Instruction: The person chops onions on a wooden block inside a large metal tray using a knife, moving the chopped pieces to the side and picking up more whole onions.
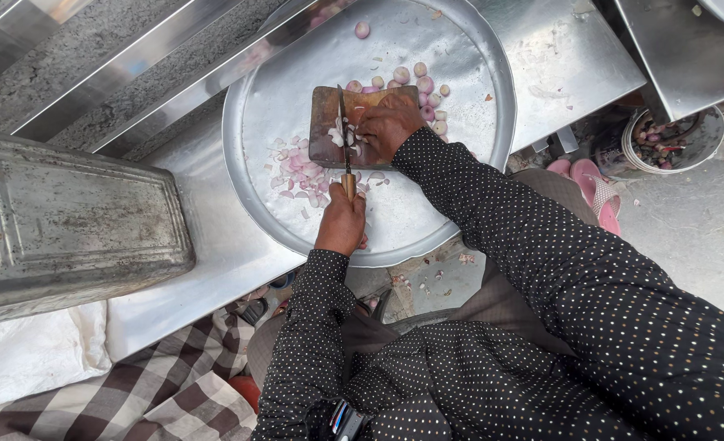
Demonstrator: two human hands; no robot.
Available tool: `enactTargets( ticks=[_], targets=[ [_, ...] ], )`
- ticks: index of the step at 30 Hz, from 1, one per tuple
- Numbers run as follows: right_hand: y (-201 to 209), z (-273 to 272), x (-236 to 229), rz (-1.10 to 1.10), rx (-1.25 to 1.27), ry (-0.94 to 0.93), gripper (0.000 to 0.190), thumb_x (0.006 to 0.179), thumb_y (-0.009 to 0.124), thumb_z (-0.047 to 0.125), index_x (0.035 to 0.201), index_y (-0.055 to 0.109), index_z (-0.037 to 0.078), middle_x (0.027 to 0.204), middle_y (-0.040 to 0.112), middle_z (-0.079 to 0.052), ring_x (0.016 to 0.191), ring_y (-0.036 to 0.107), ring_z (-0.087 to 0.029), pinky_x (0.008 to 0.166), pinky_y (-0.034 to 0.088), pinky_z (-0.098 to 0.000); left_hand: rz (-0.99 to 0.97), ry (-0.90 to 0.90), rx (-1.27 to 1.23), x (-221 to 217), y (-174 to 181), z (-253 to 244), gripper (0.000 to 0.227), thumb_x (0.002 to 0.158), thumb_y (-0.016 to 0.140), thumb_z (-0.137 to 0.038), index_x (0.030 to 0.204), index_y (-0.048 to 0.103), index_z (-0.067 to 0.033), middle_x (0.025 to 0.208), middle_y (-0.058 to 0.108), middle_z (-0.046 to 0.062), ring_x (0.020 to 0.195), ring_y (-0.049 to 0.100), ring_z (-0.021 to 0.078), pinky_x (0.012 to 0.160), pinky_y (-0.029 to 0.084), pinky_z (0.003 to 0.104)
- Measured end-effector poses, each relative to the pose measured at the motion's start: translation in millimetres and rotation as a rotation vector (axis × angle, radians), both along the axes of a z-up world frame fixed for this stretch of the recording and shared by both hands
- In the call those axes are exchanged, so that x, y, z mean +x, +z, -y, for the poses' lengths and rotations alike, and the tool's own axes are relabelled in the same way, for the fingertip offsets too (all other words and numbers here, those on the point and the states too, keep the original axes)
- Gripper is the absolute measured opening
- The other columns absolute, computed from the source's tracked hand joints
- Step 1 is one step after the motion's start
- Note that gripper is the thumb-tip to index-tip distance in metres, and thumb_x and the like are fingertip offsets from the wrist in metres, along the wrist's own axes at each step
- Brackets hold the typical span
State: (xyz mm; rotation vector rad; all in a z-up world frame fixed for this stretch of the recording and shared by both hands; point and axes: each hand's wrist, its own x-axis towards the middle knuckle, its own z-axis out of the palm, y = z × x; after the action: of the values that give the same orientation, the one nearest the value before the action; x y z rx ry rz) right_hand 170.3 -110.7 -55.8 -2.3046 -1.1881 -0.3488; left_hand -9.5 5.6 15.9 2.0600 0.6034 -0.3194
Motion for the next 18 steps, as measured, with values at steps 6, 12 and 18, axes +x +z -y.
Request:
enactTargets(
  ticks=[6, 12, 18],
  targets=[
    [-4.6, 1.8, -0.3, -0.127, 0.133, -0.011, 0.018, 0.084, 0.081, 0.011, 0.101, 0.08, 0.015, 0.095, 0.074, 0.001, 0.102, 0.066, -0.022, 0.104, 0.044, -0.0416, 0.024, -0.08, 0.086, 3.8, -1.1, 0.4, 0.027, 0.106, 0.048, -0.022, 0.112, 0.035, 0.0011, 0.073, 0.067, 0.025, 0.047, 0.068, 0.0321, 0.039, 0.059, 0.042],
    [-12.0, 0.4, 4.4, -0.12, 0.131, -0.011, 0.011, 0.081, 0.082, 0.009, 0.089, 0.079, 0.015, 0.088, 0.075, 0.0, 0.097, 0.066, -0.023, 0.1, 0.045, -0.0419, -0.043, -0.162, 0.143, 7.9, -34.4, -5.9, 0.029, 0.106, 0.043, -0.023, 0.115, 0.032, 0.0022, 0.08, 0.068, 0.031, 0.05, 0.071, 0.0359, 0.04, 0.058, 0.042],
    [-18.0, -0.8, 7.7, -0.154, 0.153, -0.012, 0.011, 0.08, 0.081, 0.005, 0.088, 0.079, 0.014, 0.086, 0.075, 0.0, 0.096, 0.067, -0.023, 0.099, 0.046, -0.04, -0.083, -0.209, 0.253, 17.3, -57.4, -8.8, 0.031, 0.106, 0.043, -0.023, 0.117, 0.03, 0.0032, 0.086, 0.069, 0.034, 0.065, 0.072, 0.0443, 0.064, 0.06, 0.05]
  ],
)
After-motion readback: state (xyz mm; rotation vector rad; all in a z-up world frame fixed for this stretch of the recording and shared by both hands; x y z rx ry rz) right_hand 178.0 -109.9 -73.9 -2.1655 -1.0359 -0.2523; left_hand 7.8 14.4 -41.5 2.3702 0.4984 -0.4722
